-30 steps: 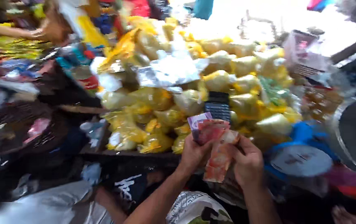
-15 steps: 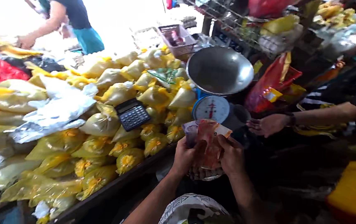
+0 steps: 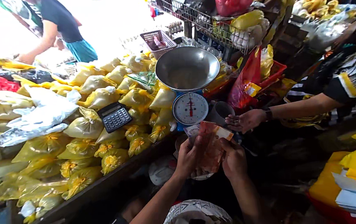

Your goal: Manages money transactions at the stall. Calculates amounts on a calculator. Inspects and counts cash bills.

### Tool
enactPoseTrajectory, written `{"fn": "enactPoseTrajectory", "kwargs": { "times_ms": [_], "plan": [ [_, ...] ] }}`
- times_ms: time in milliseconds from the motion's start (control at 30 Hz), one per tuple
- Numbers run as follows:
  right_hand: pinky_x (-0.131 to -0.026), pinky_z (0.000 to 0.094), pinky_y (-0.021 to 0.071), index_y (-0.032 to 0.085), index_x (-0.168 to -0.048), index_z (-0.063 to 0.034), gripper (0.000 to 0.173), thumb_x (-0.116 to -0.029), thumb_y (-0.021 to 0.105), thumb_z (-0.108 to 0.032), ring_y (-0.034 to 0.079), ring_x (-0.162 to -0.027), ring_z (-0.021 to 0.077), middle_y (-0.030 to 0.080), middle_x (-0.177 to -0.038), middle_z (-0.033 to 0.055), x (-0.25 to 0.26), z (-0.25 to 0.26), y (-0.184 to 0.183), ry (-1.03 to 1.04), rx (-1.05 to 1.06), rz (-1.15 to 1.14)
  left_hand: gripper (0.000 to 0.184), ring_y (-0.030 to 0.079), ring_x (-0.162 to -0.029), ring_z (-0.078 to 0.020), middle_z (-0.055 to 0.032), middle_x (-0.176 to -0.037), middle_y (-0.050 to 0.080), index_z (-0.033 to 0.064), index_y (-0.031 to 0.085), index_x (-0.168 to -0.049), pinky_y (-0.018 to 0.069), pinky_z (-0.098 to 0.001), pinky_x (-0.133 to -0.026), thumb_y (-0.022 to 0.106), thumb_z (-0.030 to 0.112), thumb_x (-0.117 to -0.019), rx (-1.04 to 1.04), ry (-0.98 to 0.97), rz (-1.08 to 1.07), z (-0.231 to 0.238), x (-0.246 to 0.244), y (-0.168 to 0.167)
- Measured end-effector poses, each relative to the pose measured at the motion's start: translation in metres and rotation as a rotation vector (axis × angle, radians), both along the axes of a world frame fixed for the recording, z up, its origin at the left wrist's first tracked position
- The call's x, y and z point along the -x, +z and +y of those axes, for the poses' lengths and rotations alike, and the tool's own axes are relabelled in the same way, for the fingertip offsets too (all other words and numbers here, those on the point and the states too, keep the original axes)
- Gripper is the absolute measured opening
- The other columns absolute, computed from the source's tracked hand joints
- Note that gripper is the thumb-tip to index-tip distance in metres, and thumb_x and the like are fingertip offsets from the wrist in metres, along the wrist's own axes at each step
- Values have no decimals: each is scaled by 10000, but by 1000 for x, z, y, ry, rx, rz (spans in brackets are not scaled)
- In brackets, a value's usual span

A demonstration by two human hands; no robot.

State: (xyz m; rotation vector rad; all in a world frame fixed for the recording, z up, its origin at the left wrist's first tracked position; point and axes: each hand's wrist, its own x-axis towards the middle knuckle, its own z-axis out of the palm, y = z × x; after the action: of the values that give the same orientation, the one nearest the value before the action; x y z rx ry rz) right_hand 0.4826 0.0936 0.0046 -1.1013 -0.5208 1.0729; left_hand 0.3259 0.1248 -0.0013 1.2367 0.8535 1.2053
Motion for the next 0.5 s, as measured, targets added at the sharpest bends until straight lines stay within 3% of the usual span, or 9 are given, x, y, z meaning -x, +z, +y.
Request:
{"fn": "enactPoseTrajectory", "kwargs": {
  "times_ms": [100,200,333,500],
  "plan": [
    [-782,381,627,687,-1057,75,152,-1008,602,-40,721,-842,211,730,-930,163,-4,-5,-6,23,24,14,303,699,-869,-175,-104,-961,707,-34,622,-1181,604,-359,-822,407,167,-1109,-20,-23,0,-13,-3,-7],
    [-783,400,632,681,-1061,82,175,-1024,582,-57,726,-836,228,729,-925,175,-6,-10,-14,49,47,37,235,700,-975,-179,-107,-1056,711,-41,607,-1219,598,-370,-903,523,97,-1049,-118,-27,121,-18,-1,-16],
    [-822,420,628,685,-1071,89,220,-1047,554,-86,728,-870,245,727,-955,195,-9,-13,-20,96,62,95,164,700,-859,-174,-91,-954,713,-17,662,-1110,608,-356,-811,626,108,-1010,-133,-11,135,-17,-4,-19],
    [-805,412,633,681,-1075,98,217,-1046,551,-74,732,-858,247,728,-950,201,-13,-14,-18,79,62,116,171,718,-874,-192,-102,-964,733,-19,677,-1097,619,-365,-830,675,111,-986,-124,-18,80,-11,-8,-17]
  ]
}}
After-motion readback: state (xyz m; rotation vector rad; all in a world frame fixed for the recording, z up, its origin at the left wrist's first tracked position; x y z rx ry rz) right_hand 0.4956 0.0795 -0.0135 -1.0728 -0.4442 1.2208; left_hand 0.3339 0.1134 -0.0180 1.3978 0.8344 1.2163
